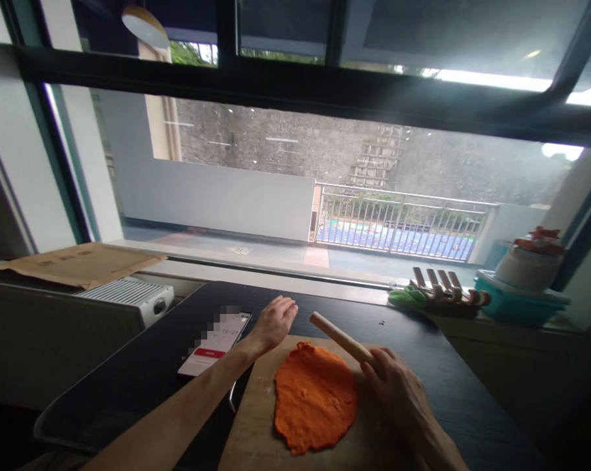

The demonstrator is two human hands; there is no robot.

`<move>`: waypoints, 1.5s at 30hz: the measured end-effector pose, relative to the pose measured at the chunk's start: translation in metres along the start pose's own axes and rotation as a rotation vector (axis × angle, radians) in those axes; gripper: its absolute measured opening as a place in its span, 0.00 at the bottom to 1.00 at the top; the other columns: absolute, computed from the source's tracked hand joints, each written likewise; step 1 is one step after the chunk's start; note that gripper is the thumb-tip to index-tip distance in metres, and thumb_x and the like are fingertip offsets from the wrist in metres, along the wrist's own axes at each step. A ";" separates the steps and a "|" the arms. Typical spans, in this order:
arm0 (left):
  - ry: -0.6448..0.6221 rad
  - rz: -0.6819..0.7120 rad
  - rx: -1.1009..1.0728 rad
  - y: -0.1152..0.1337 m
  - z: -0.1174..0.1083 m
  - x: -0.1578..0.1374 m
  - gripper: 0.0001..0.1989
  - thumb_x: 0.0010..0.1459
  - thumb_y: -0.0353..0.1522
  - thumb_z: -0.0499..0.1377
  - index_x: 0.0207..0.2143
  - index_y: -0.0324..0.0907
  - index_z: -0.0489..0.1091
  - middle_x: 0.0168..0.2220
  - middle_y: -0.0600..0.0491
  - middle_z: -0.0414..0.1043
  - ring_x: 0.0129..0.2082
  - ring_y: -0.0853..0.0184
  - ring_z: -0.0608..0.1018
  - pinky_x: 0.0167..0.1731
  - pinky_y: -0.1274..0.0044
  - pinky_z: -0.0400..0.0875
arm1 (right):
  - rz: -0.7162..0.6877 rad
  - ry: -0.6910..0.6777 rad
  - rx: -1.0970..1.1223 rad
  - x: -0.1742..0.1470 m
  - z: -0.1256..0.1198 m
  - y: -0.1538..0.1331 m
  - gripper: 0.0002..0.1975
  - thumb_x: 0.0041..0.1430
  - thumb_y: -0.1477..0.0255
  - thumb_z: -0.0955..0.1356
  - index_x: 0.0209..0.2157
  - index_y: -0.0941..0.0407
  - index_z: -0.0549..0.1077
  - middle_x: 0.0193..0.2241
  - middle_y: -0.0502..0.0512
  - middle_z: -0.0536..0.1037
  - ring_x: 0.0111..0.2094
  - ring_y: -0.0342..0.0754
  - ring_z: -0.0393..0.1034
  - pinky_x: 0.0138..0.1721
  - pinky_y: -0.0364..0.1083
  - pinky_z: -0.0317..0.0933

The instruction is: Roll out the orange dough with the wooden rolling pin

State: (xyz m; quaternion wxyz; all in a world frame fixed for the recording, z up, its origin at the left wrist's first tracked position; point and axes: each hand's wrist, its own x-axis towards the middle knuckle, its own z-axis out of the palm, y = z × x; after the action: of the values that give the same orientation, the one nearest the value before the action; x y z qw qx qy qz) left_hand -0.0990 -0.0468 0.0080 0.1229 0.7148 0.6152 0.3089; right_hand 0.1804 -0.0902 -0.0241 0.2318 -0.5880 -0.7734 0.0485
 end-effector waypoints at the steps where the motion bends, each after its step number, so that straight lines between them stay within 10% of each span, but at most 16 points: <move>1: 0.033 0.054 0.003 -0.001 -0.003 -0.002 0.24 0.61 0.39 0.43 0.51 0.36 0.67 0.57 0.44 0.65 0.61 0.61 0.60 0.60 0.70 0.52 | -0.039 -0.047 0.043 0.001 -0.002 -0.001 0.12 0.61 0.65 0.59 0.43 0.50 0.70 0.44 0.50 0.73 0.41 0.46 0.69 0.39 0.44 0.59; 8: -0.047 0.224 0.035 0.013 0.005 0.024 0.19 0.62 0.35 0.45 0.45 0.39 0.72 0.48 0.48 0.73 0.51 0.64 0.71 0.54 0.74 0.61 | -0.255 -0.178 0.030 0.016 -0.011 -0.019 0.11 0.62 0.68 0.59 0.33 0.52 0.73 0.36 0.49 0.73 0.39 0.44 0.66 0.40 0.42 0.57; 16: -0.372 0.117 0.200 0.015 0.039 0.018 0.23 0.63 0.39 0.43 0.55 0.42 0.64 0.59 0.45 0.62 0.61 0.58 0.61 0.58 0.63 0.53 | -0.387 -0.071 -0.112 -0.006 -0.002 -0.014 0.21 0.60 0.73 0.61 0.54 0.48 0.64 0.42 0.52 0.73 0.42 0.46 0.67 0.43 0.44 0.59; 22: -0.355 0.126 0.204 0.000 0.033 -0.008 0.27 0.65 0.41 0.37 0.63 0.41 0.50 0.65 0.47 0.49 0.65 0.60 0.48 0.61 0.57 0.39 | -0.339 -0.136 -0.158 -0.026 -0.015 -0.018 0.15 0.61 0.72 0.60 0.48 0.49 0.69 0.36 0.51 0.75 0.37 0.47 0.69 0.37 0.43 0.60; 33: -0.409 0.013 0.195 0.026 0.067 0.065 0.27 0.63 0.42 0.38 0.62 0.44 0.52 0.64 0.43 0.52 0.64 0.55 0.52 0.58 0.51 0.43 | -0.231 0.027 -0.266 -0.046 -0.003 0.004 0.23 0.56 0.79 0.58 0.51 0.48 0.66 0.37 0.51 0.76 0.35 0.46 0.73 0.32 0.40 0.63; 45: -0.328 0.178 0.401 0.008 0.016 -0.026 0.26 0.64 0.37 0.37 0.61 0.40 0.55 0.64 0.46 0.51 0.65 0.59 0.47 0.61 0.57 0.36 | -0.391 0.146 -0.158 -0.079 0.000 -0.015 0.27 0.55 0.77 0.62 0.55 0.41 0.61 0.34 0.48 0.75 0.34 0.45 0.71 0.34 0.39 0.61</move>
State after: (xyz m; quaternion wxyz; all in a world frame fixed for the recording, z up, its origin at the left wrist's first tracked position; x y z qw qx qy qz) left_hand -0.0844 -0.0703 -0.0082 0.0492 0.8167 0.5706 0.0710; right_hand 0.1826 -0.1684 -0.0423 0.2453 -0.4453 -0.8552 -0.1009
